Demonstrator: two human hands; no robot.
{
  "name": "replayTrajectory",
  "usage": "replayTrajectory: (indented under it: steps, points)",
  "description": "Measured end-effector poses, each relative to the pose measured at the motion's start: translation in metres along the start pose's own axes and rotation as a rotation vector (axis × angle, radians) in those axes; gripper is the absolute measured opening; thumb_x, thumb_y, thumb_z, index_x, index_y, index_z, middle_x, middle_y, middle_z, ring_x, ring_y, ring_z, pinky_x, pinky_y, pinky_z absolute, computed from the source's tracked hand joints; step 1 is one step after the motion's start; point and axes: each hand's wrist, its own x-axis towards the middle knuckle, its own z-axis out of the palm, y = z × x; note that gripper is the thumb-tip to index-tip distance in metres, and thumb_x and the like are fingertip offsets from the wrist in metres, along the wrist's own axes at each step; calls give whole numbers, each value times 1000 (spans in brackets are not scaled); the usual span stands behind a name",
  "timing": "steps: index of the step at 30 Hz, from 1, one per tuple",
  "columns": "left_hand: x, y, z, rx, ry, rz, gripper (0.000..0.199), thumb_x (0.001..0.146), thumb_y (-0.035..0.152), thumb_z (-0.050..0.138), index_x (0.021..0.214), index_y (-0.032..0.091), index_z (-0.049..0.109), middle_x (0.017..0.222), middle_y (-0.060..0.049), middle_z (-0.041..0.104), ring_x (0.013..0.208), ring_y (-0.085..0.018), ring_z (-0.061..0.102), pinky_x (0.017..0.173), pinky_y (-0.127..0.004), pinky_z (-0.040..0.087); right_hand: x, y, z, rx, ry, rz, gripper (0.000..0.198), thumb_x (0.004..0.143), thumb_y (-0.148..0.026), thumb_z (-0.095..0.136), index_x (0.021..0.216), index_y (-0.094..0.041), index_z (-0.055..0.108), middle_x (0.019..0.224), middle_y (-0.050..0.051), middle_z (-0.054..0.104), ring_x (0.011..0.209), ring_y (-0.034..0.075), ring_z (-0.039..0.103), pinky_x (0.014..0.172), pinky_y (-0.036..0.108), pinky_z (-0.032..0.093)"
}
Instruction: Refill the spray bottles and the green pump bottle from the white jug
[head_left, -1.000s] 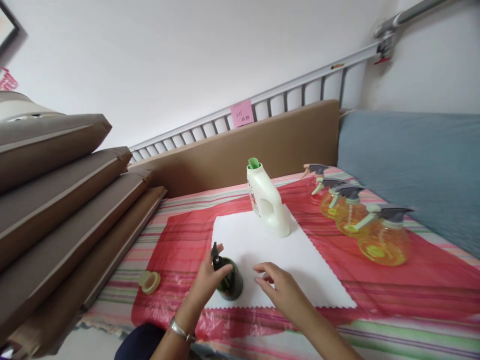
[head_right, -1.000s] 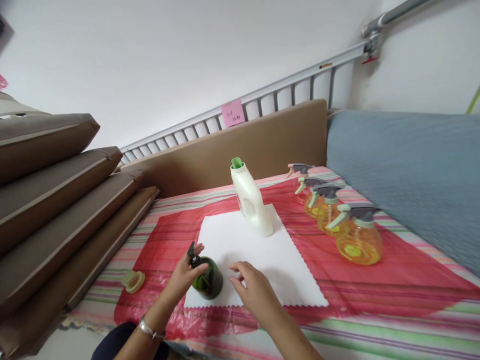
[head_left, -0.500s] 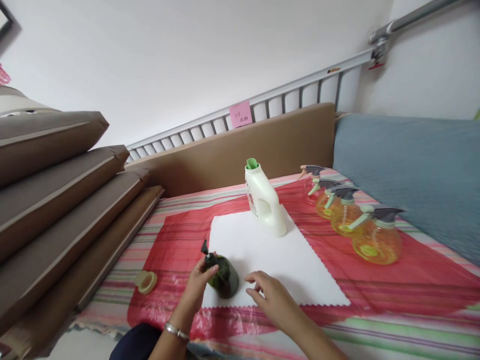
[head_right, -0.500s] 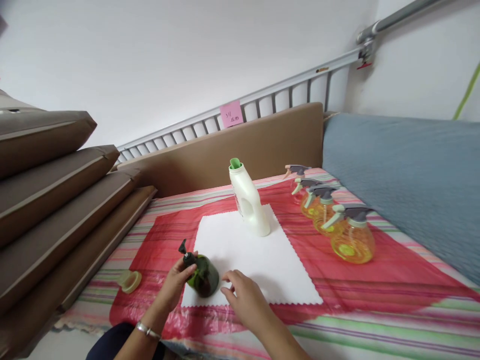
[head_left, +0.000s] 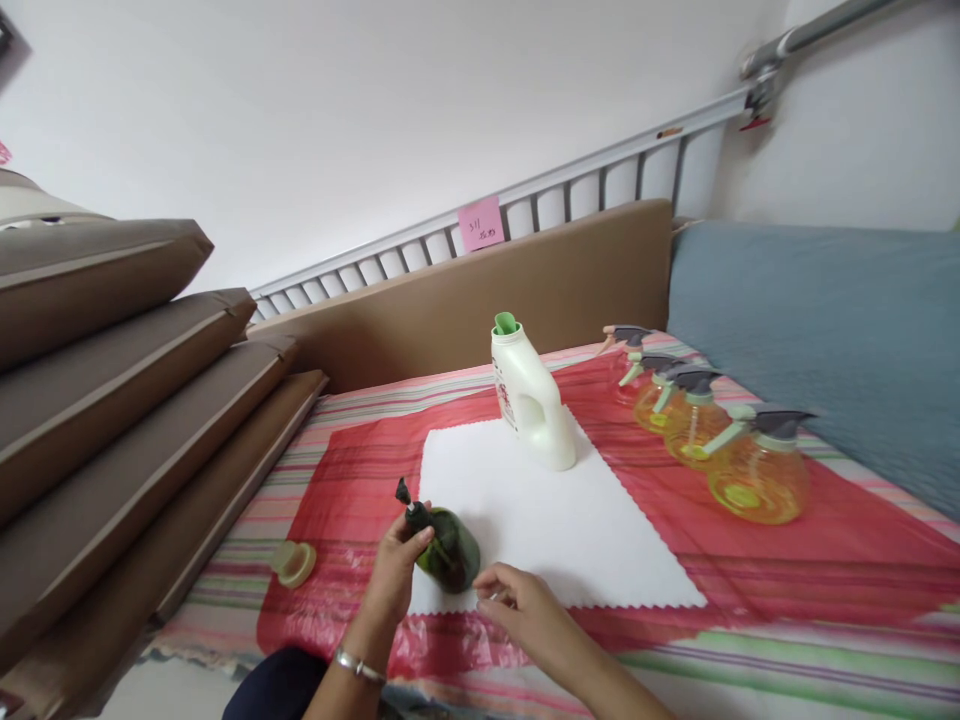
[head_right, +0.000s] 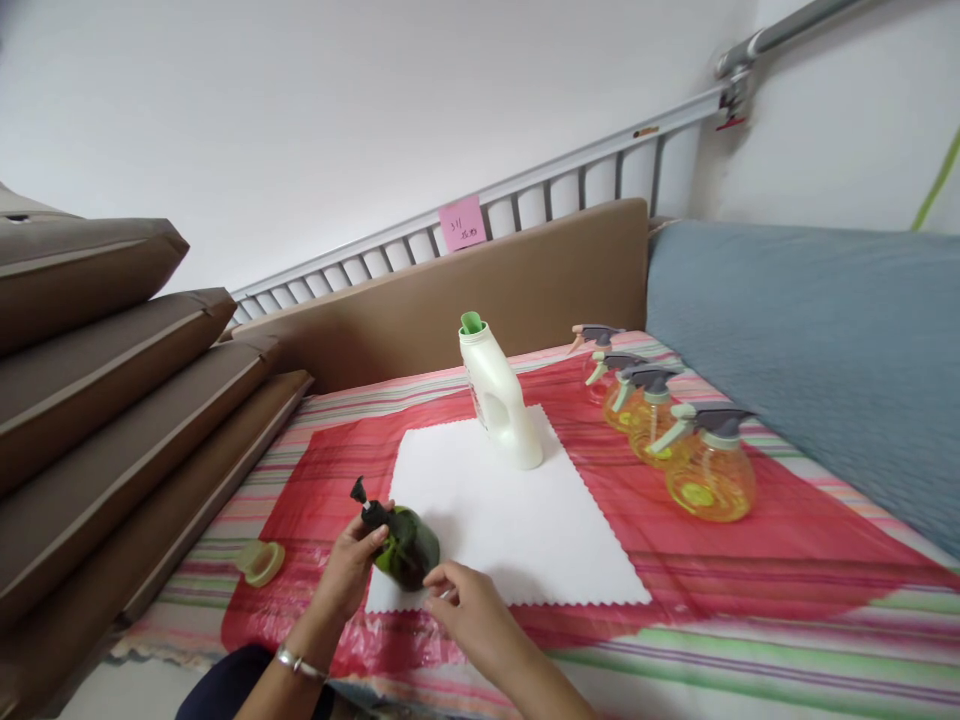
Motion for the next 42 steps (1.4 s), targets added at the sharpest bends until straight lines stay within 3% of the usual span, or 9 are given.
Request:
replayTrajectory:
  steps: [7, 12, 15, 20, 23, 26, 29, 36, 42]
  points:
    - [-2, 2, 5, -12, 30, 12, 48, 55, 27, 78, 99, 14, 68, 101, -11, 69, 102, -27, 59, 92, -39, 40, 7, 13, 2, 241, 69, 200, 28, 70, -36, 58, 93, -20, 53, 70, 0, 59, 54, 15, 59, 51, 28, 49]
    - [-14, 27, 23, -67, -26, 39, 44, 55, 22, 78, 98, 19, 69, 104, -9, 69, 107, -26, 56, 97, -39, 37, 0, -7, -7, 427, 120, 204, 51, 80, -56, 45, 119, -25, 39, 117, 11, 54, 94, 20, 61, 75, 33, 50]
    - [-29, 52, 39, -119, -122, 33, 44, 56, 21, 78, 99, 20, 69, 109, -9, 67, 109, -27, 55, 97, -39, 36, -3, -23, -10, 736, 14, 162, 54, 82, -61, 40, 127, -31, 33, 131, 9, 46, 102, 21, 57, 74, 37, 49]
    - [-51, 77, 62, -165, -226, -2, 45, 56, 24, 78, 99, 18, 68, 115, -12, 63, 109, -31, 53, 95, -42, 38, -9, -32, -11, 1142, -299, 54, 57, 82, -62, 38, 125, -26, 42, 124, 11, 55, 111, 28, 51, 82, 50, 44]
    - [-59, 83, 68, -133, -273, -7, 44, 56, 26, 79, 97, 17, 68, 116, -13, 62, 110, -32, 53, 96, -42, 37, -14, -32, -13, 1209, -314, 18, 48, 81, -55, 48, 119, -25, 51, 115, 10, 62, 106, 27, 55, 79, 46, 46]
    - [-63, 89, 71, -87, -344, 29, 56, 53, 29, 81, 105, 18, 64, 117, -14, 61, 111, -33, 52, 95, -42, 38, -18, -35, -15, 1243, -275, 5, 40, 80, -51, 53, 110, -24, 59, 108, 8, 66, 97, 24, 60, 74, 38, 48]
    - [-65, 98, 73, -89, -292, 82, 60, 52, 36, 81, 106, 19, 63, 123, -15, 57, 117, -34, 47, 95, -43, 38, -20, -39, -16, 1250, -239, -6, 38, 79, -49, 55, 108, -25, 59, 109, 8, 66, 97, 24, 60, 75, 38, 47]
    - [-57, 103, 75, -71, -116, 159, 32, 60, 31, 75, 88, 15, 69, 108, -12, 66, 113, -29, 51, 100, -40, 32, -18, -39, -17, 1232, -120, 3, 45, 81, -46, 54, 121, -29, 45, 114, 7, 62, 97, 25, 60, 80, 44, 46]
    - [-52, 101, 68, 67, -117, 236, 30, 63, 26, 73, 91, 16, 69, 110, -10, 65, 106, -25, 54, 95, -37, 36, -20, -43, -18, 1216, -76, -18, 56, 82, -41, 55, 132, -33, 29, 119, 8, 59, 100, 28, 58, 80, 47, 44]
